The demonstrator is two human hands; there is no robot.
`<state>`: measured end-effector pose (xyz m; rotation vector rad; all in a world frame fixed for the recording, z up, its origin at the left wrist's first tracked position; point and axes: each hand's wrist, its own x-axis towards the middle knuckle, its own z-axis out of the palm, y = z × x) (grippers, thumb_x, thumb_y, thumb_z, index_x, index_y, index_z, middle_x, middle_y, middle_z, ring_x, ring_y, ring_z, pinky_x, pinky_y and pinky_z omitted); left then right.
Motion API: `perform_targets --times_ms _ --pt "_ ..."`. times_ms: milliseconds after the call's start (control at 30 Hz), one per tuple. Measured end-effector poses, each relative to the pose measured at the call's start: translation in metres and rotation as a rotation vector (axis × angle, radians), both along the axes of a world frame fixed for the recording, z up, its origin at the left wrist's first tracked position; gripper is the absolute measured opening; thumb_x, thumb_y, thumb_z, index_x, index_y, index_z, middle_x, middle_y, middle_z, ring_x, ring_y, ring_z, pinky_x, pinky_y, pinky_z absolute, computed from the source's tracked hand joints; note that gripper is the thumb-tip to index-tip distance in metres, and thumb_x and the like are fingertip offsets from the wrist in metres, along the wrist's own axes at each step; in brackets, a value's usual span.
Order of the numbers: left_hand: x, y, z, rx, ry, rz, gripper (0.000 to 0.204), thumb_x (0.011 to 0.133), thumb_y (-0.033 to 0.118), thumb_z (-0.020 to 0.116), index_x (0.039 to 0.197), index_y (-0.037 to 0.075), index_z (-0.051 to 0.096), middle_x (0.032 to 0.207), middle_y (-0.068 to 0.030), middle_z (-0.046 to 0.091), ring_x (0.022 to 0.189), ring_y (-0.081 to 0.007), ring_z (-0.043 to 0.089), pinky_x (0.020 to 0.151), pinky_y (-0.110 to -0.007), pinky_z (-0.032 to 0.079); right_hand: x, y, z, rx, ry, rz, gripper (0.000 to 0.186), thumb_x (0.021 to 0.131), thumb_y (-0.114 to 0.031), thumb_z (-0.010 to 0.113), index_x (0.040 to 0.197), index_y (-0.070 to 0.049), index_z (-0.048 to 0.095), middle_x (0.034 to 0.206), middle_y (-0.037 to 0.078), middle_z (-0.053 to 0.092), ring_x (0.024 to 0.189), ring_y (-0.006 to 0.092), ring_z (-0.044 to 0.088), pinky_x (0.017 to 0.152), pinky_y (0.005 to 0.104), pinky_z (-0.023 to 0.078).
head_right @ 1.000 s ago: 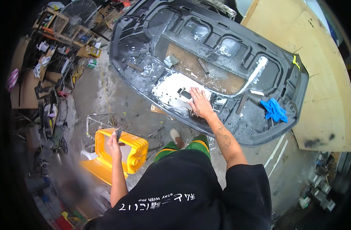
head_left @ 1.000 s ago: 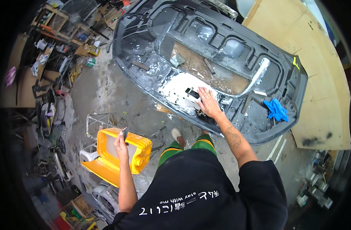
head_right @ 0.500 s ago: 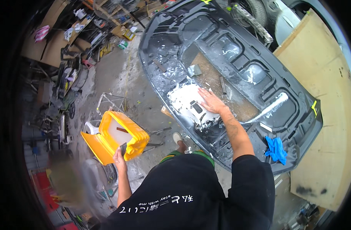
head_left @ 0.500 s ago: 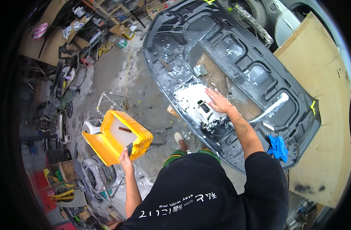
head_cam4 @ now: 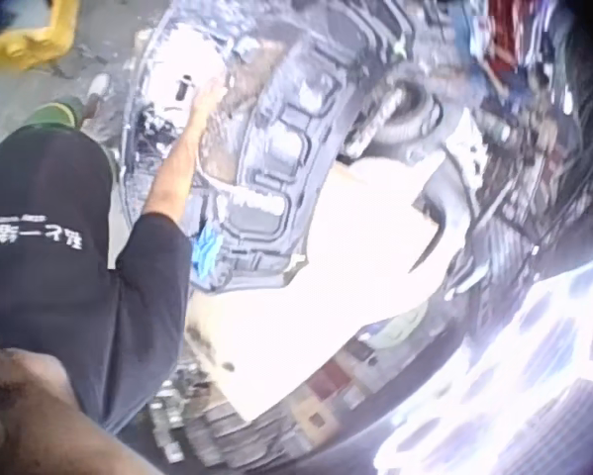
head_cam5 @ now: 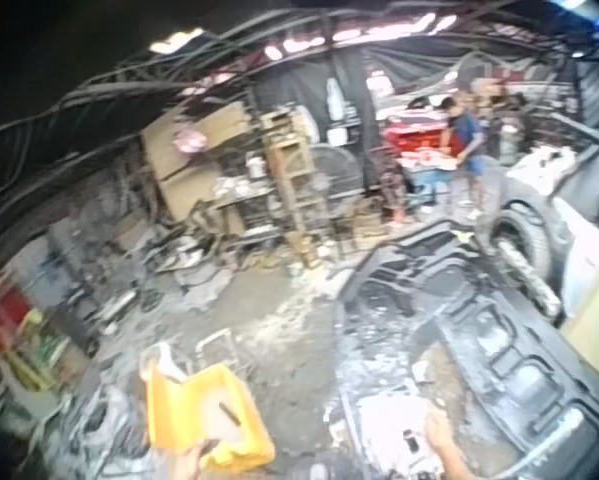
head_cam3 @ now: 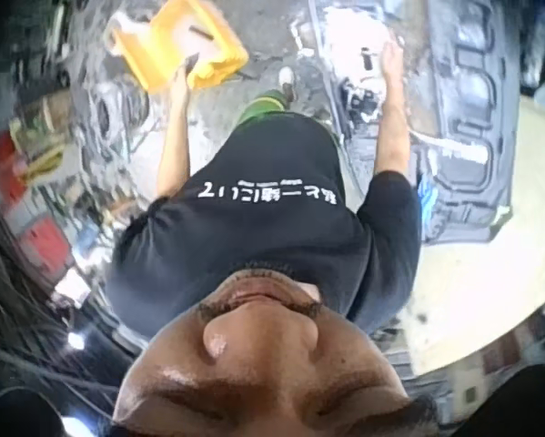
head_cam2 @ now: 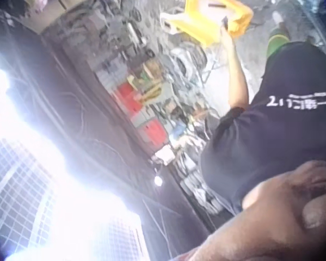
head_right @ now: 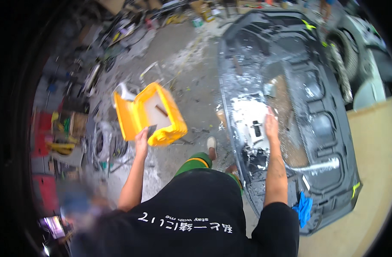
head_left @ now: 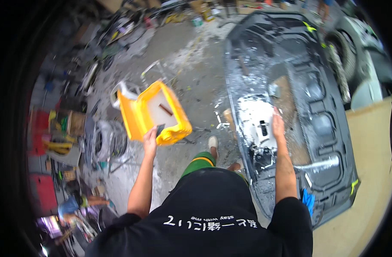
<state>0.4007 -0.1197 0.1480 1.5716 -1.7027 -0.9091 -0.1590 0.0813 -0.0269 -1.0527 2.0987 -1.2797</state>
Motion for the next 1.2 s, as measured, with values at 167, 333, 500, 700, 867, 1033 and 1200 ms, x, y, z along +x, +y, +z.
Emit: perform_targets --times_ms 167,333,500,700,867,1033,1200 --pt "0.003 -0.064 -0.063 0.195 0.544 0.249 0.034 0.105 0.032 0.06 0.113 0.0 0.071 0.112 -0.0072 0.074 0.102 -0.02 0.069 0.094 -0.039 0.055 0.006 0.021 0.008 0.056 -0.006 -0.034 0.056 0.112 -0.038 0.041 0.15 0.003 0.05 0.153 0.019 0.054 0.143 0.0268 0.049 0.119 0.0337 0.033" --pt "0.029 -0.143 -0.155 0.445 0.967 0.576 0.023 0.101 0.028 0.065 0.115 0.009 0.067 0.108 -0.0063 0.074 0.1 -0.0227 0.071 0.088 -0.041 0.058 0.033 0.028 0.045 0.168 0.039 -0.13 0.053 0.112 -0.038 0.041 0.148 -0.002 0.053 0.148 0.021 0.057 0.14 0.0331 0.053 0.115 0.037 0.039" --pt "0.055 -0.197 -0.246 0.712 0.86 0.171 0.018 0.096 0.016 0.071 0.112 0.009 0.068 0.109 -0.0053 0.073 0.102 -0.0204 0.071 0.09 -0.039 0.059 0.043 0.052 0.032 0.266 0.046 -0.19 0.044 0.111 -0.031 0.046 0.142 -0.002 0.06 0.141 0.019 0.063 0.132 0.0293 0.06 0.112 0.0358 0.042" --pt "0.037 -0.209 -0.309 1.121 0.692 0.111 0.034 0.103 0.011 0.059 0.136 0.007 0.052 0.122 -0.0111 0.065 0.104 -0.0261 0.069 0.082 -0.04 0.062 0.052 0.081 0.08 0.796 0.277 -0.174 0.04 0.109 -0.034 0.046 0.133 -0.008 0.064 0.112 0.029 0.067 0.101 0.0485 0.066 0.086 0.0548 0.051" --pt "0.044 -0.21 -0.308 1.18 0.532 0.418 0.033 0.105 0.008 0.054 0.138 0.007 0.052 0.12 -0.0112 0.065 0.1 -0.025 0.069 0.074 -0.035 0.061 0.072 0.068 0.086 0.534 0.209 -0.381 0.046 0.109 -0.038 0.048 0.131 -0.002 0.064 0.119 0.028 0.069 0.115 0.0454 0.064 0.099 0.0473 0.049" --pt "0.039 -0.222 -0.215 0.768 0.815 -0.034 0.035 0.104 0.016 0.058 0.137 0.006 0.053 0.12 -0.0099 0.065 0.098 -0.024 0.071 0.067 -0.03 0.058 0.062 0.042 0.066 0.364 0.278 -0.355 0.043 0.11 -0.029 0.047 0.141 -0.002 0.058 0.142 0.023 0.06 0.137 0.0404 0.053 0.113 0.0453 0.042" --pt "-0.062 -0.181 -0.056 0.681 0.431 -0.352 0.037 0.103 0.03 0.065 0.131 0.006 0.06 0.115 -0.009 0.068 0.093 -0.0224 0.073 0.067 -0.027 0.056 0.048 -0.011 0.053 0.213 0.197 -0.257 0.042 0.107 -0.024 0.049 0.139 0.001 0.058 0.145 0.023 0.058 0.138 0.0397 0.051 0.118 0.0445 0.039"
